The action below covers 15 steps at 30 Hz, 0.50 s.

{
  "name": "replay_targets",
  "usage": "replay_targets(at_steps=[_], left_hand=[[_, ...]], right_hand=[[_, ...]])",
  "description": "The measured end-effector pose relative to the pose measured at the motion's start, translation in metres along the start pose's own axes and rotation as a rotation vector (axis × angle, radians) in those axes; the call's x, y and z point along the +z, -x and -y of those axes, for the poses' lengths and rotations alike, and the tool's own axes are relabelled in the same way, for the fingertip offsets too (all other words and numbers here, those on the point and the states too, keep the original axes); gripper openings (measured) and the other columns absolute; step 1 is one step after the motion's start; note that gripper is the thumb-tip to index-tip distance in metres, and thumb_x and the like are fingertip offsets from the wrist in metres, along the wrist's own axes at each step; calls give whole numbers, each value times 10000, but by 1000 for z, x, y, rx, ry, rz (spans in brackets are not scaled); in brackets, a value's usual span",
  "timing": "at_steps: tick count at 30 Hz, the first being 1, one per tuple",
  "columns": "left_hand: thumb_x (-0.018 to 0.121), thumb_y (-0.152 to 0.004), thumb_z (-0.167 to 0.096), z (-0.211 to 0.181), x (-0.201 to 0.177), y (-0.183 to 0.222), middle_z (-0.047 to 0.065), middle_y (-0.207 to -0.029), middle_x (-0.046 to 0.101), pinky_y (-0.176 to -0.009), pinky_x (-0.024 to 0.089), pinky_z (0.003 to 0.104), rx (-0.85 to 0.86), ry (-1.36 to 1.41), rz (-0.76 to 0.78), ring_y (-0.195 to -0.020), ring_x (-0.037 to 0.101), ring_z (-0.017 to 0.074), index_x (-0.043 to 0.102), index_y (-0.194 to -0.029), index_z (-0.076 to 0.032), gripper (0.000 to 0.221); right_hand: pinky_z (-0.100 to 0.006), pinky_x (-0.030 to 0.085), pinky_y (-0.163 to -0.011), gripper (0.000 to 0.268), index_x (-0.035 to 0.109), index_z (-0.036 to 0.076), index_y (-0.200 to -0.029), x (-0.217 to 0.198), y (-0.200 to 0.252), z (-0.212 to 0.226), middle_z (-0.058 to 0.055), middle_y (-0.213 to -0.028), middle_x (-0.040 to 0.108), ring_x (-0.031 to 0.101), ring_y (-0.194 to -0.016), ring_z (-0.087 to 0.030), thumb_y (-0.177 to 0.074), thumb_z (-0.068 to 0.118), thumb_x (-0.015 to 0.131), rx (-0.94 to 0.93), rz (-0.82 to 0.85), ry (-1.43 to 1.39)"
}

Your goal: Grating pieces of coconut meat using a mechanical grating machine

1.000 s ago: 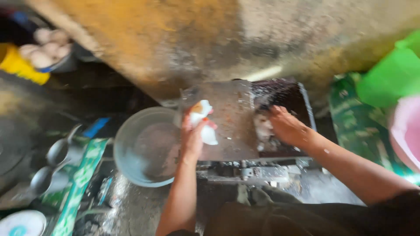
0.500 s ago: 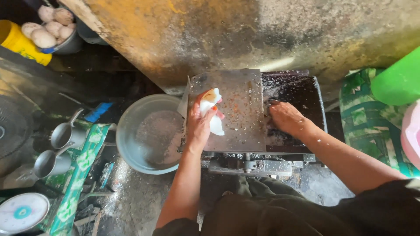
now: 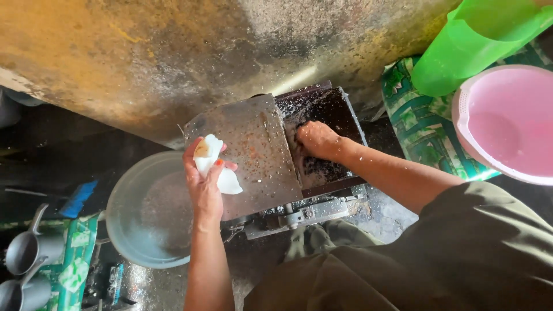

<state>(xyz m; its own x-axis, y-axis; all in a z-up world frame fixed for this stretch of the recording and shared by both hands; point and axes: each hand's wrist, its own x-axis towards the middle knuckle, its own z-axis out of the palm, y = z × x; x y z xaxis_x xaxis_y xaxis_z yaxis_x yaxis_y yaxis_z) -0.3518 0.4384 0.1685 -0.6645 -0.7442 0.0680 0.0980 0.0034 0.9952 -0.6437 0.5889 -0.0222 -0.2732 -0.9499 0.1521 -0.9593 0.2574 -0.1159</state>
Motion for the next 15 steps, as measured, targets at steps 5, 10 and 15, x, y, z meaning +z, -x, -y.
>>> replay_targets(at_steps=[5, 10, 15], left_hand=[[564, -984, -257, 9, -4, -3, 178, -1285, 671, -658, 643, 354, 53, 12, 0, -821, 755, 226, 378, -1392, -176, 456], [556, -985, -384, 5, -3, -1, 188, -1269, 672, -679, 651, 354, 31, 182, -34, -844, 755, 235, 380, -1428, -222, 503], [518, -989, -451, -22, 26, 17, 155, -1327, 574, -897, 606, 405, -59, 461, -57, -973, 692, 230, 350, -1516, -277, 580]], right_hand=[[-443, 555, -462, 107, 624, 104, -615, 13, -16, 3, -122, -504, 612, 689, -530, -347, -702, 165, 630, 124, 21, -84], [-485, 553, -500, 127, 605, 109, -695, -42, -4, 23, -155, -560, 615, 674, -558, -381, -739, 225, 634, 34, -74, -190], [-379, 556, -568, 54, 632, 164, -760, -196, 14, 113, -37, -695, 619, 643, -664, -255, -772, 115, 650, -145, -570, -133]])
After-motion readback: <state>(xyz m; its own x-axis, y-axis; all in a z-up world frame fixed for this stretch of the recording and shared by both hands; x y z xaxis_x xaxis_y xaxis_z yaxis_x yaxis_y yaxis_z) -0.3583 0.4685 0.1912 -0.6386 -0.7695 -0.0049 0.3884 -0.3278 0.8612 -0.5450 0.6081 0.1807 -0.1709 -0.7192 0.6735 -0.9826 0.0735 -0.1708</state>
